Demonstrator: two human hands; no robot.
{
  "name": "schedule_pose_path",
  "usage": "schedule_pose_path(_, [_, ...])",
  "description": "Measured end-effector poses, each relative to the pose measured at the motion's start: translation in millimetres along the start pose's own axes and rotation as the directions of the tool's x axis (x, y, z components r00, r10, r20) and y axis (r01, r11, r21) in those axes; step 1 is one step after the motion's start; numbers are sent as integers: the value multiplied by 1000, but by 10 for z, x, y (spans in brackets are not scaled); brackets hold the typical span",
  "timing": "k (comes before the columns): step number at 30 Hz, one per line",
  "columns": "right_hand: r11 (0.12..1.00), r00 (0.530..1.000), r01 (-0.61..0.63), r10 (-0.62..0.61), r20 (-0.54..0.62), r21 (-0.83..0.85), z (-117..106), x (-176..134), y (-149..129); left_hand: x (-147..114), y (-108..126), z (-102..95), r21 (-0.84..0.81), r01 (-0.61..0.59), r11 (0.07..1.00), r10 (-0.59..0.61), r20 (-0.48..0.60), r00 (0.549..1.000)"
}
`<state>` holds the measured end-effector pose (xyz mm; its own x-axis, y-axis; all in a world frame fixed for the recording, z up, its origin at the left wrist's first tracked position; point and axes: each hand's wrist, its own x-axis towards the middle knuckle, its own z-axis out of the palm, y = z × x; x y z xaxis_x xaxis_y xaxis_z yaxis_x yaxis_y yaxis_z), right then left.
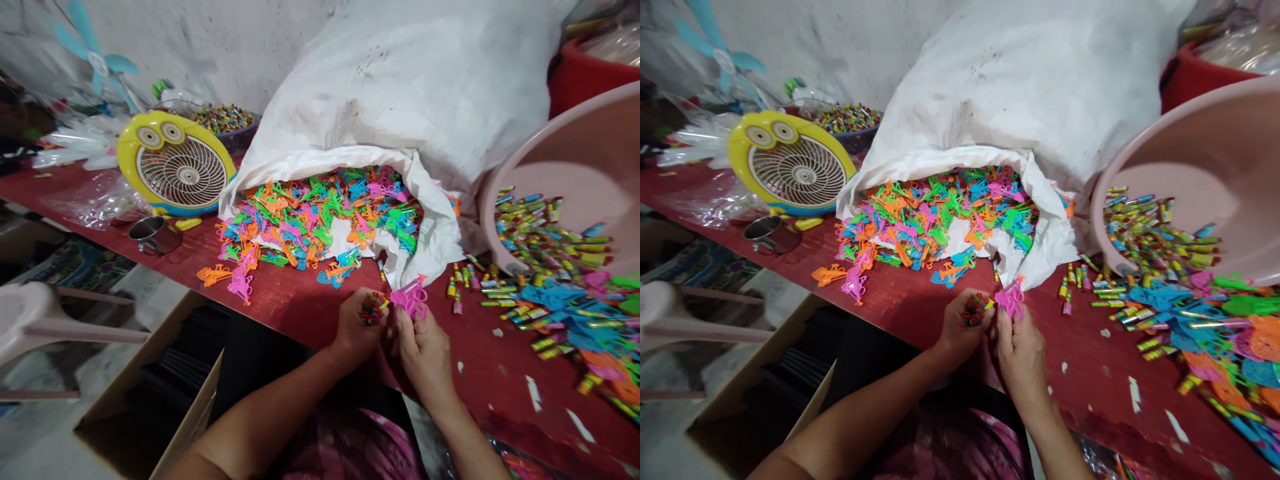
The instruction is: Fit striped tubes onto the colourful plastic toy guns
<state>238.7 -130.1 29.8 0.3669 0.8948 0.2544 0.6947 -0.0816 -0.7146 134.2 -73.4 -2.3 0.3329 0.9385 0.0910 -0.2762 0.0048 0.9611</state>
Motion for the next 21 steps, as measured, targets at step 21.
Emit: schedule_pose_path(21, [866, 954, -280, 298, 21, 414, -727, 176, 479, 25, -14, -81, 144, 88, 986, -73, -106, 992])
